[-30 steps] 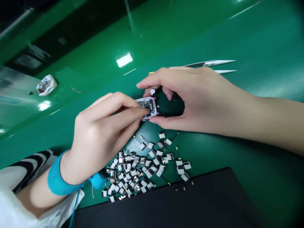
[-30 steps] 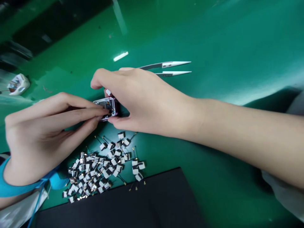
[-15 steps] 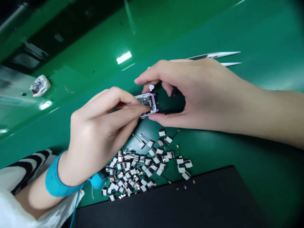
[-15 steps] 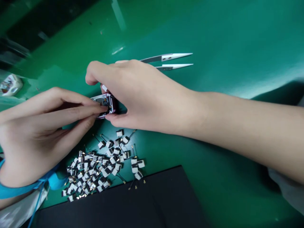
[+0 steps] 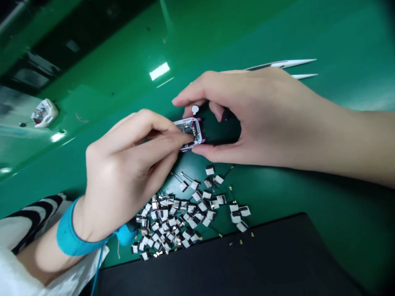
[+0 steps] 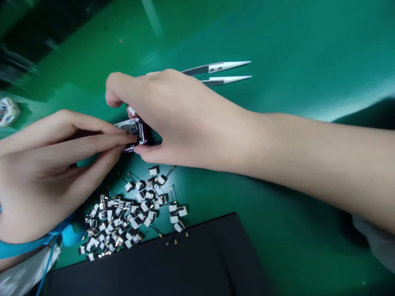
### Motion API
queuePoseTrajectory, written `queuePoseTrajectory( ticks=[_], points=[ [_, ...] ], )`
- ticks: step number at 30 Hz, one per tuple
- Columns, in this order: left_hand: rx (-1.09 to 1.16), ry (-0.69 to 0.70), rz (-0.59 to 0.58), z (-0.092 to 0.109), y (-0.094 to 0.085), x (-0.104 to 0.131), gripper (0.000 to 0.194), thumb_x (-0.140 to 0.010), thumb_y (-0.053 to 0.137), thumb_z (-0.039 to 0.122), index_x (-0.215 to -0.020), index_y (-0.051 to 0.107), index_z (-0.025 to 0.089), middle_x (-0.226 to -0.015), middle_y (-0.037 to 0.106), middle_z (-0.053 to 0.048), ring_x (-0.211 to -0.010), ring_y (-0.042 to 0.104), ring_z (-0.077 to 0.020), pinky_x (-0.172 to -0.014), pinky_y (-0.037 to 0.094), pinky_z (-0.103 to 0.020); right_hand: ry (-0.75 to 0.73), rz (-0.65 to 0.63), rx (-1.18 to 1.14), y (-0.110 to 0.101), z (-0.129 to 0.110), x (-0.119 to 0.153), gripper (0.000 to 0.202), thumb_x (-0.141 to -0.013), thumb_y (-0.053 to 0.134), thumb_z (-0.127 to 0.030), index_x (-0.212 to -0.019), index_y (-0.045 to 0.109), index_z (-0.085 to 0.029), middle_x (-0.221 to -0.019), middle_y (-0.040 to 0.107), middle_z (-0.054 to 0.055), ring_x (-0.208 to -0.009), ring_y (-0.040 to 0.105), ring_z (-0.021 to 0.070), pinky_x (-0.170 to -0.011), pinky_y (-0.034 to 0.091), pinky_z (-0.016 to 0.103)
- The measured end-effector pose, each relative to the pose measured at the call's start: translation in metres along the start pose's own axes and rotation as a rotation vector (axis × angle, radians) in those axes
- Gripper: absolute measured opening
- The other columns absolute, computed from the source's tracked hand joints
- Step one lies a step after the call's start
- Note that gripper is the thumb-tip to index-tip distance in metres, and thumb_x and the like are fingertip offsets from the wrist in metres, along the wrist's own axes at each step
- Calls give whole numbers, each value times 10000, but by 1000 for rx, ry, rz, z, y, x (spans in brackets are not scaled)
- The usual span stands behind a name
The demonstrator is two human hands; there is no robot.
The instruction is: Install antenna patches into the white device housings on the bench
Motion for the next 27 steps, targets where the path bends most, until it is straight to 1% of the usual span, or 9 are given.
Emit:
queuePoseTrajectory(
  ticks=[3, 8, 12, 15, 17, 20, 23, 25, 27],
  points=[
    [-3, -3, 10, -1, 0, 0, 120, -772, 561, 142, -869, 619, 184, -840, 581, 6, -720, 546, -86, -643, 431, -206, 13, -4, -14, 1, 1, 0, 419, -665, 626, -328, -1027, 471, -182, -831, 554, -21, -730, 546, 119, -559, 384, 216],
    [-14, 9, 3, -1, 1, 0, 127, -771, 560, 143, -875, 618, 186, -846, 578, 0, -736, 538, -91, -643, 428, -215, -8, -18, -83, 0, 1, 0, 335, -710, 593, -308, -992, 444, -204, -873, 536, -24, -800, 540, 114, -630, 419, 206],
    [-22, 4, -18, 0, 0, 1, 134, -781, 541, 144, -880, 624, 180, -849, 586, -10, -733, 534, -92, -655, 434, -220, 25, -10, -132, -5, 4, 3, 148, -847, 353, -201, -968, 430, -162, -922, 502, 5, -856, 507, 86, -722, 428, 205],
    [-27, -15, -21, 2, -1, 2, 147, -785, 532, 142, -883, 635, 179, -857, 591, -19, -738, 540, -95, -666, 438, -215, 35, 13, -106, -10, 8, 6, 239, -888, 250, -217, -944, 478, -170, -941, 486, 4, -955, 471, 83, -806, 412, 211],
    [-15, -30, -7, 2, -2, 3, 145, -785, 529, 146, -877, 639, 172, -857, 591, -26, -746, 545, -101, -669, 442, -216, 21, 48, -47, -15, 9, 10, 277, -893, 275, -271, -1033, 501, -195, -941, 470, 10, -955, 465, 86, -821, 414, 219],
    [-5, -43, -1, 3, -3, 5, 146, -792, 516, 154, -877, 632, 179, -857, 585, -21, -757, 544, -107, -671, 447, -219, 40, 91, 80, -22, 5, 16, 321, -869, 367, -320, -1135, 499, -200, -830, 488, 18, -789, 504, 79, -706, 451, 205],
    [-24, -45, -15, 2, -2, 6, 152, -802, 494, 165, -881, 620, 193, -855, 577, -14, -760, 535, -114, -666, 444, -229, 67, 254, 103, -32, -9, 20, 227, -780, 530, -345, -937, 609, -201, -686, 556, -23, -630, 532, 55, -600, 459, 166],
    [-33, -35, -13, 2, -2, 6, 151, -806, 482, 167, -877, 613, 194, -850, 574, -11, -757, 527, -117, -660, 439, -231, 64, 361, 70, -35, -21, 20, 140, -737, 588, -314, -823, 625, -210, -684, 611, -49, -630, 564, 49, -589, 465, 147],
    [-41, -20, 0, 1, -3, 7, 147, -809, 474, 164, -867, 607, 190, -844, 571, -10, -754, 517, -115, -661, 435, -229, 49, 363, 69, -32, -31, 17, 97, -753, 578, -264, -821, 626, -214, -733, 645, -57, -691, 594, 55, -617, 473, 145]
  ],
)
Point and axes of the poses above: each hand's wrist, its own x-axis away from the middle knuckle, its own y-axis out of the palm, z = x × y, the point moved 4 cm from there along -x, towards the middle knuckle
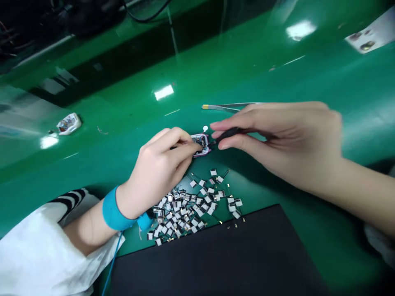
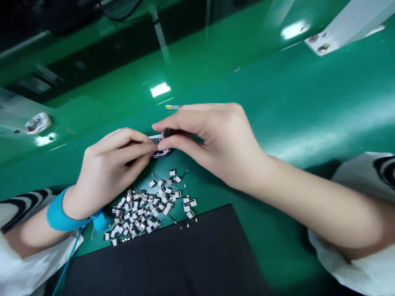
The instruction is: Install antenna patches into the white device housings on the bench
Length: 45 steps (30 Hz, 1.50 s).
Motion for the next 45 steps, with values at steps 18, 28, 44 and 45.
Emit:
queuePoseTrajectory(
  ticks=[18, 28, 44, 45],
  points=[
    [-4, 19, 6, -2, 2, 3, 167, -825, 429, 169, -787, 591, 170, -839, 567, -22, -755, 513, -121, -667, 427, -227, -210, 99, 78, 16, -16, 4, 110, -804, 488, -179, -772, 591, -199, -715, 644, -16, -638, 596, 71, -534, 481, 172],
    [15, 17, 13, -3, 4, 5, 161, -825, 433, 162, -775, 587, 156, -866, 576, -26, -792, 521, -124, -682, 430, -218, -212, 119, 40, 23, -17, 5, 106, -785, 484, -147, -710, 559, -153, -645, 596, 23, -569, 552, 78, -472, 419, 180],
    [-6, 44, 42, -2, 4, 4, 188, -830, 411, 159, -780, 593, 165, -850, 574, -18, -781, 524, -122, -672, 438, -223, -180, 47, -4, 30, -11, 0, 110, -791, 431, -143, -692, 472, -174, -597, 523, -13, -559, 496, 85, -516, 418, 209],
    [-13, 45, 38, -2, 5, 4, 190, -829, 412, 159, -776, 595, 163, -853, 575, -20, -780, 525, -123, -675, 438, -225, -183, 41, -10, 30, -11, -1, 111, -790, 430, -139, -693, 472, -172, -594, 522, -13, -559, 493, 84, -521, 420, 210]
  ],
)
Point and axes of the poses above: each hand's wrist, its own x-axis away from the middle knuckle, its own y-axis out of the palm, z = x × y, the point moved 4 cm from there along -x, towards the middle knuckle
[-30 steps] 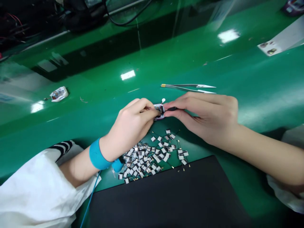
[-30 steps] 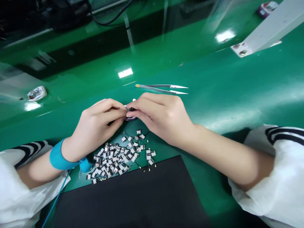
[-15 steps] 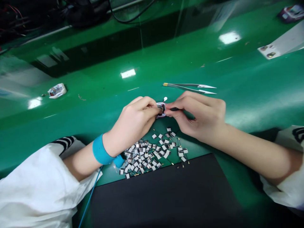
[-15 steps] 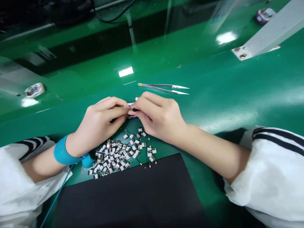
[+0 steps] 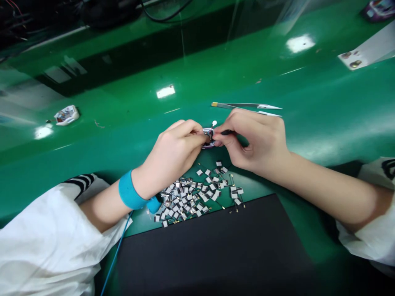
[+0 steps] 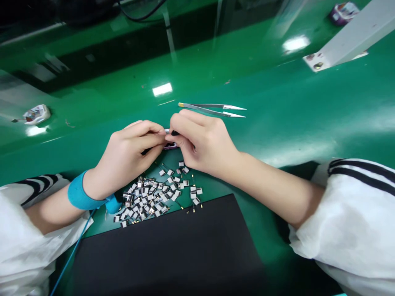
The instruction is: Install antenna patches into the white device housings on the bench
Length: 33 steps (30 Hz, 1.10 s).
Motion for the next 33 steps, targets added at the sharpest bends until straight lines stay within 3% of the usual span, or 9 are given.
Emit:
queuePoseTrajectory(
  ticks=[6, 11, 13, 24, 33],
  points=[
    [-18, 8, 4, 1, -1, -1, 170, -819, 438, 156, -787, 606, 154, -855, 582, -28, -782, 527, -130, -691, 442, -234, 23, 7, -20, 1, 1, 2, 90, -784, 456, -142, -701, 479, -170, -621, 542, -11, -572, 522, 84, -518, 427, 207],
    [19, -19, -19, 1, -2, -2, 158, -821, 455, 172, -881, 601, 181, -882, 585, -19, -787, 528, -123, -710, 443, -234, 397, 191, -390, -4, 20, 10, 58, -814, 472, -234, -798, 465, -178, -667, 562, -29, -565, 580, 62, -505, 478, 159],
    [24, -34, -24, 1, -2, -2, 159, -821, 456, 176, -889, 599, 195, -882, 585, -14, -793, 532, -124, -712, 443, -238, 472, 244, -482, -6, 25, 13, 83, -801, 502, -253, -794, 465, -178, -668, 561, -30, -563, 589, 66, -484, 489, 153],
    [83, -48, -34, 0, 0, -4, 158, -808, 490, 169, -907, 606, 211, -871, 588, -12, -789, 547, -126, -703, 455, -243, 441, 173, -470, -9, 25, 8, 84, -791, 506, -191, -743, 462, -138, -684, 560, -2, -555, 578, 72, -443, 471, 175],
    [96, -61, -26, 0, 0, -5, 164, -800, 511, 159, -917, 606, 227, -873, 588, -8, -792, 553, -118, -705, 449, -231, 428, 143, -407, -10, 26, 9, 126, -809, 495, -228, -719, 439, -159, -705, 562, -20, -555, 562, 36, -466, 436, 139]
  ],
)
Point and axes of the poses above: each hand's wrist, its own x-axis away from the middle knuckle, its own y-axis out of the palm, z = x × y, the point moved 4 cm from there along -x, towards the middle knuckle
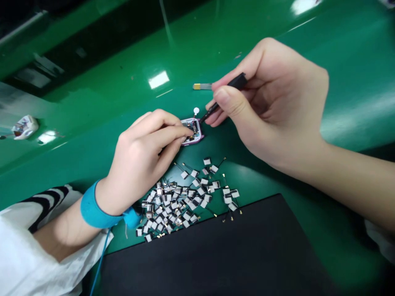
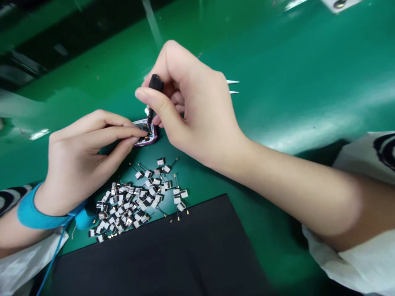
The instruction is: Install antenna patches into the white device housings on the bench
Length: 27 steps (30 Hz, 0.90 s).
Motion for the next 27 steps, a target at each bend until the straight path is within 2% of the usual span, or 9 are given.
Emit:
queuePoseTrajectory(
  ticks=[7, 11, 23, 27],
  points=[
    [-13, 9, -9, 1, 1, 0, 155, -794, 519, 158, -900, 618, 212, -868, 586, -18, -773, 546, -115, -692, 438, -226, -24, -51, 28, 1, -3, 2, 132, -786, 522, -240, -740, 465, -130, -712, 551, 11, -584, 569, 73, -503, 473, 176],
    [-31, 19, -1, 1, 0, -1, 148, -789, 522, 157, -885, 626, 200, -862, 591, -24, -752, 541, -121, -666, 433, -236, -54, -98, 109, 2, -5, 3, 136, -809, 470, -269, -747, 466, -148, -724, 545, 10, -608, 570, 72, -531, 479, 174],
    [-30, 13, 26, 2, 0, -1, 121, -779, 538, 156, -852, 629, 186, -850, 607, -17, -738, 547, -118, -644, 439, -235, -83, -76, 83, 3, -5, 3, 117, -791, 501, -243, -746, 462, -142, -706, 528, 6, -613, 559, 67, -514, 467, 166],
    [-43, 14, 31, 2, 0, -1, 115, -778, 539, 152, -846, 625, 188, -848, 607, -7, -741, 547, -114, -644, 440, -234, -86, -107, 137, 3, -4, 4, 135, -809, 469, -271, -757, 464, -147, -713, 539, 2, -629, 561, 68, -523, 473, 175]
  ],
)
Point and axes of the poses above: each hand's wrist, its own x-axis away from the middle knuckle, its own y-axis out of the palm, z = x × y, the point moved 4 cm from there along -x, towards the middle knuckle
